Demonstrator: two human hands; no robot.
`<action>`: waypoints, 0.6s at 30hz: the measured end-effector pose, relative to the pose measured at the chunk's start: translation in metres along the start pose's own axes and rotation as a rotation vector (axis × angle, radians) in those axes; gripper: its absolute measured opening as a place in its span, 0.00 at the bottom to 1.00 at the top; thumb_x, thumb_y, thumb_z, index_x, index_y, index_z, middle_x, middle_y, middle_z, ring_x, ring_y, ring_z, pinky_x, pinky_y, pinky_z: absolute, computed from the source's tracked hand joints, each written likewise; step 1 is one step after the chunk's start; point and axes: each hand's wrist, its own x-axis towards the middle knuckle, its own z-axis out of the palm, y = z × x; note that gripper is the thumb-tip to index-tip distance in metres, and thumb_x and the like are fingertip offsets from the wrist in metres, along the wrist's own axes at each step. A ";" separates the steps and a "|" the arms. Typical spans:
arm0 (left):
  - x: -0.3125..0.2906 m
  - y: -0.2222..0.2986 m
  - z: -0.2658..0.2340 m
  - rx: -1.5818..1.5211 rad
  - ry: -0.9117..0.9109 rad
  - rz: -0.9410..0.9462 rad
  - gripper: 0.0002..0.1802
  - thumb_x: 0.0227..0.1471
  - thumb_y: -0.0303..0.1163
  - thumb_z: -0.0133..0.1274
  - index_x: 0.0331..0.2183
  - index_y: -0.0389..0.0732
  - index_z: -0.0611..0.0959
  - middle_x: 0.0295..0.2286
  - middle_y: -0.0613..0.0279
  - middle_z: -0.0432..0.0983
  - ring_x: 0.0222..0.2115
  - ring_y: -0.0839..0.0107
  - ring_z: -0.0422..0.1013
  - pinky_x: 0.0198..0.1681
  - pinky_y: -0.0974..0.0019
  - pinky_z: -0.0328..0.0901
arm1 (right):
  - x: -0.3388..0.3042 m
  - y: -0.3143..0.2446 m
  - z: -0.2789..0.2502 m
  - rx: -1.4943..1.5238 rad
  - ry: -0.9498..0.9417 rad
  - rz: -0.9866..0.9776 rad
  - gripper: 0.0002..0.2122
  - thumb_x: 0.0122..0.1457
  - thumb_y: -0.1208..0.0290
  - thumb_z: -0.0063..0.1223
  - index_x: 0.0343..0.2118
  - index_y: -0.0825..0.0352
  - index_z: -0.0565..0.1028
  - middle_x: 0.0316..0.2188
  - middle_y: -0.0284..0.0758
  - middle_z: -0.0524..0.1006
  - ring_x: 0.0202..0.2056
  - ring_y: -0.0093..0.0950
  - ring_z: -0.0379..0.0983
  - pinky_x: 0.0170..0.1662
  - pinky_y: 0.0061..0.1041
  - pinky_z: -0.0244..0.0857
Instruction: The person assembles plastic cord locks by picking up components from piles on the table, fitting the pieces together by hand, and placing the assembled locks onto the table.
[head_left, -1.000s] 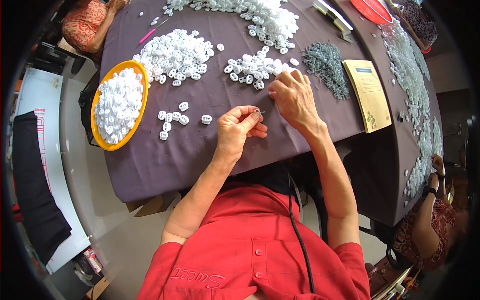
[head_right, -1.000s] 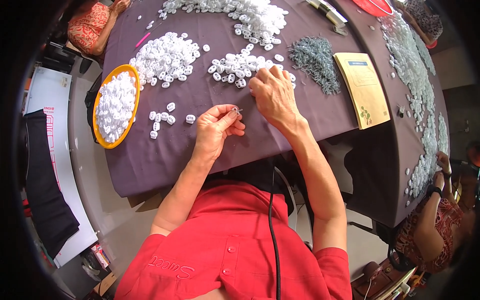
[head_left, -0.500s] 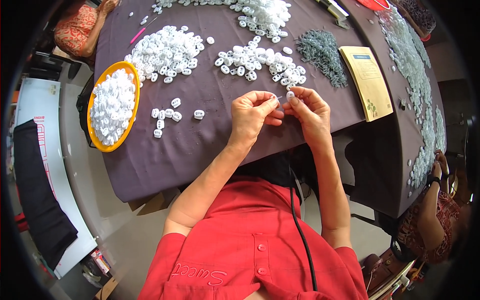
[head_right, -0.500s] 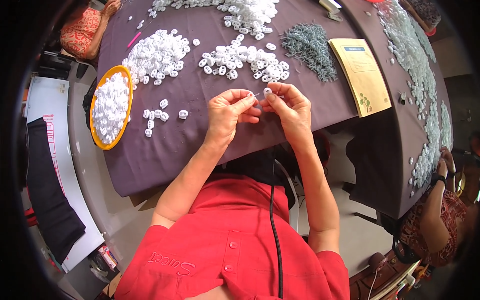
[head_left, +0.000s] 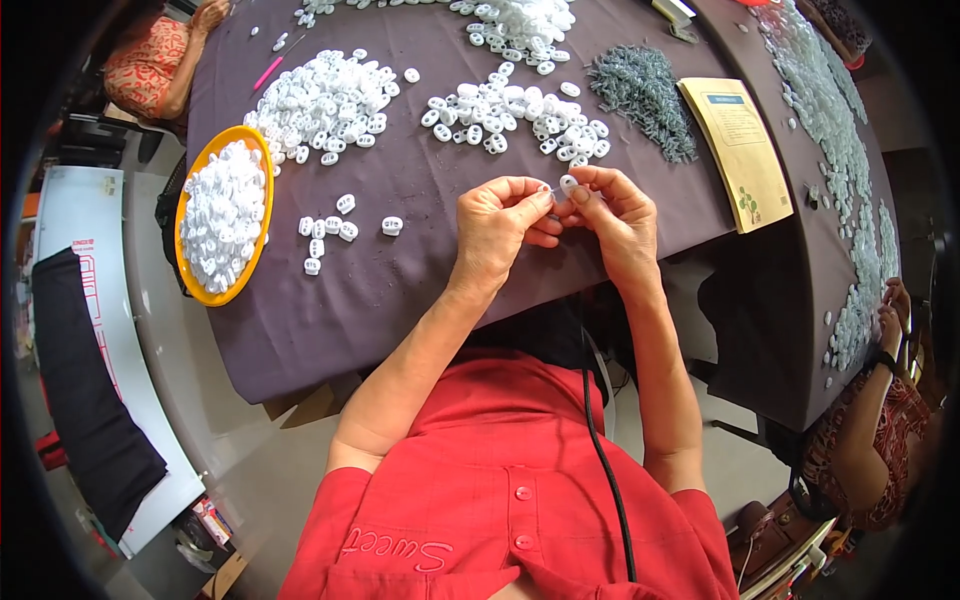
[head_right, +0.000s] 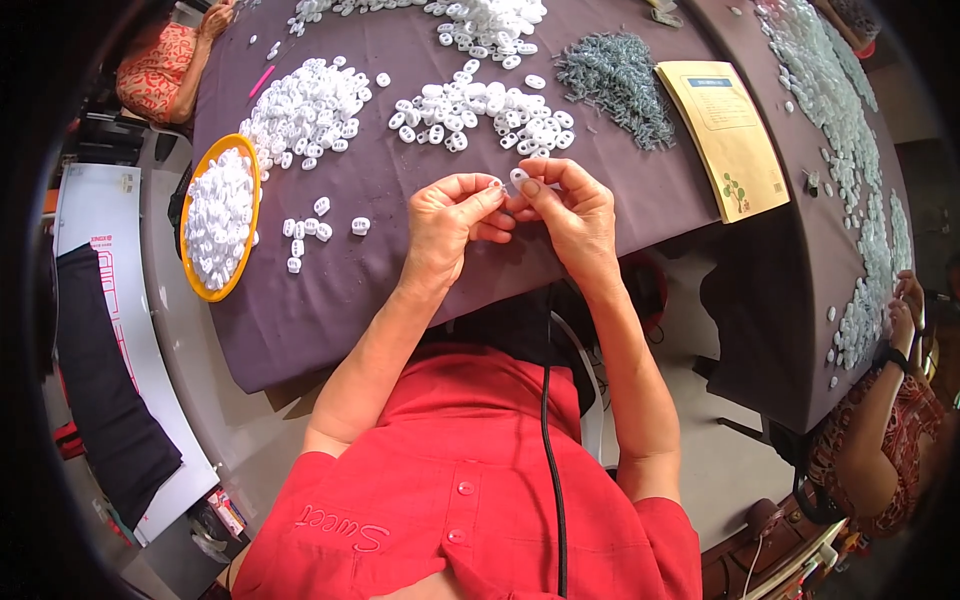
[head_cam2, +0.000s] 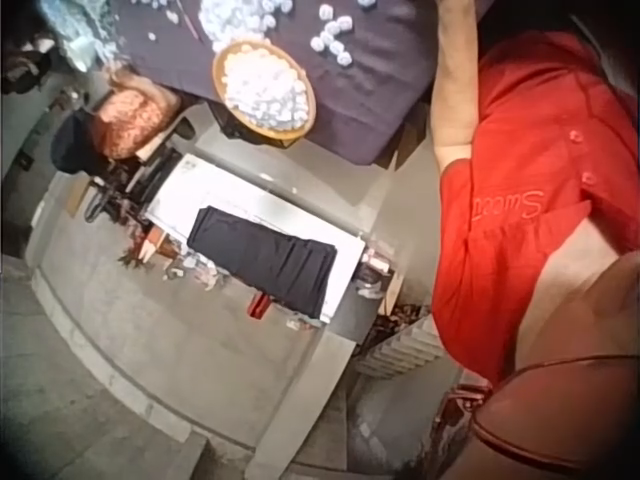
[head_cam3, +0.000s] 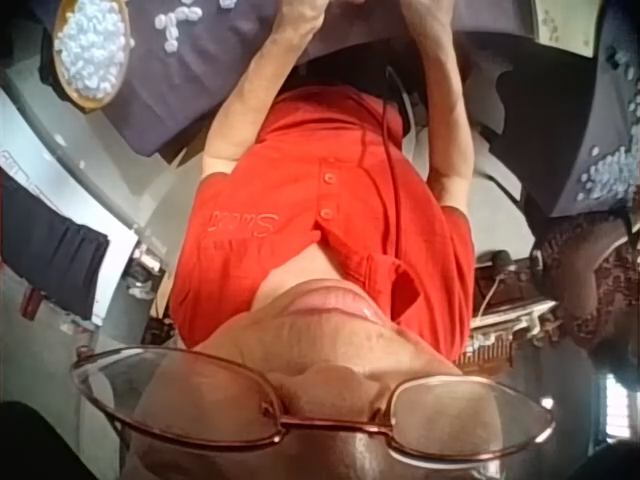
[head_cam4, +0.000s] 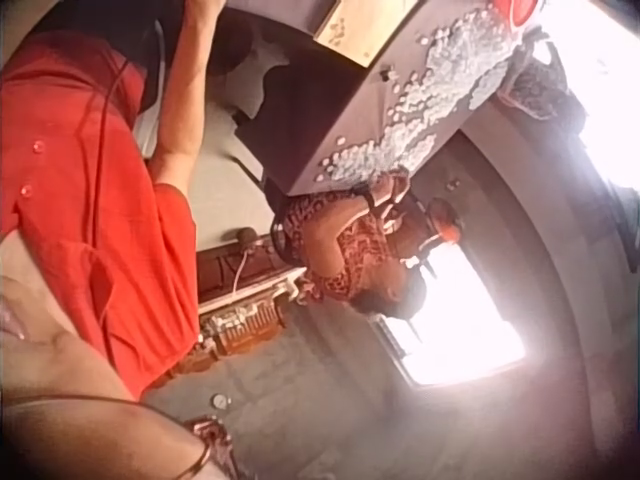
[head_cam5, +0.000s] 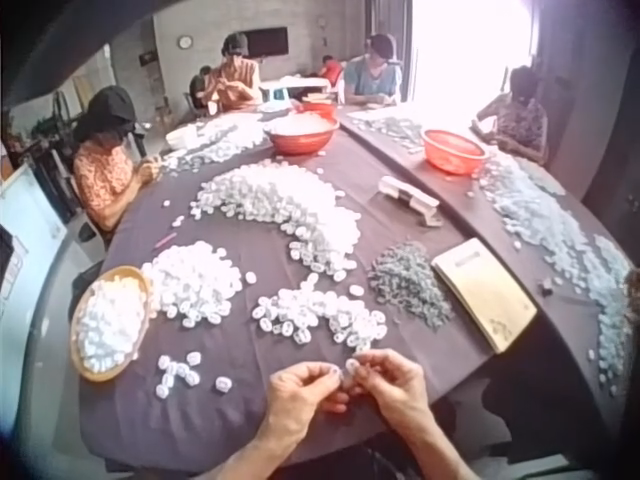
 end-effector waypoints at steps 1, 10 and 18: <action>0.000 0.000 0.000 -0.001 -0.008 -0.003 0.06 0.48 0.23 0.51 0.29 0.30 0.77 0.21 0.57 0.75 0.18 0.75 0.73 0.19 0.75 0.70 | 0.000 0.000 0.000 0.000 -0.001 0.000 0.08 0.55 0.78 0.49 0.38 0.70 0.72 0.27 0.33 0.76 0.28 0.19 0.73 0.32 0.15 0.68; -0.002 -0.001 -0.002 0.032 -0.002 0.002 0.05 0.48 0.23 0.51 0.28 0.31 0.77 0.21 0.58 0.75 0.18 0.75 0.73 0.19 0.75 0.70 | -0.001 0.001 0.004 -0.008 0.013 -0.005 0.08 0.54 0.77 0.50 0.38 0.71 0.72 0.26 0.32 0.76 0.27 0.18 0.73 0.30 0.14 0.67; 0.000 0.001 -0.003 0.039 -0.066 -0.032 0.05 0.49 0.24 0.50 0.29 0.32 0.78 0.23 0.56 0.76 0.20 0.73 0.74 0.21 0.74 0.70 | -0.001 0.002 0.009 -0.146 0.029 -0.070 0.06 0.52 0.79 0.52 0.34 0.71 0.74 0.22 0.30 0.75 0.24 0.15 0.71 0.26 0.13 0.65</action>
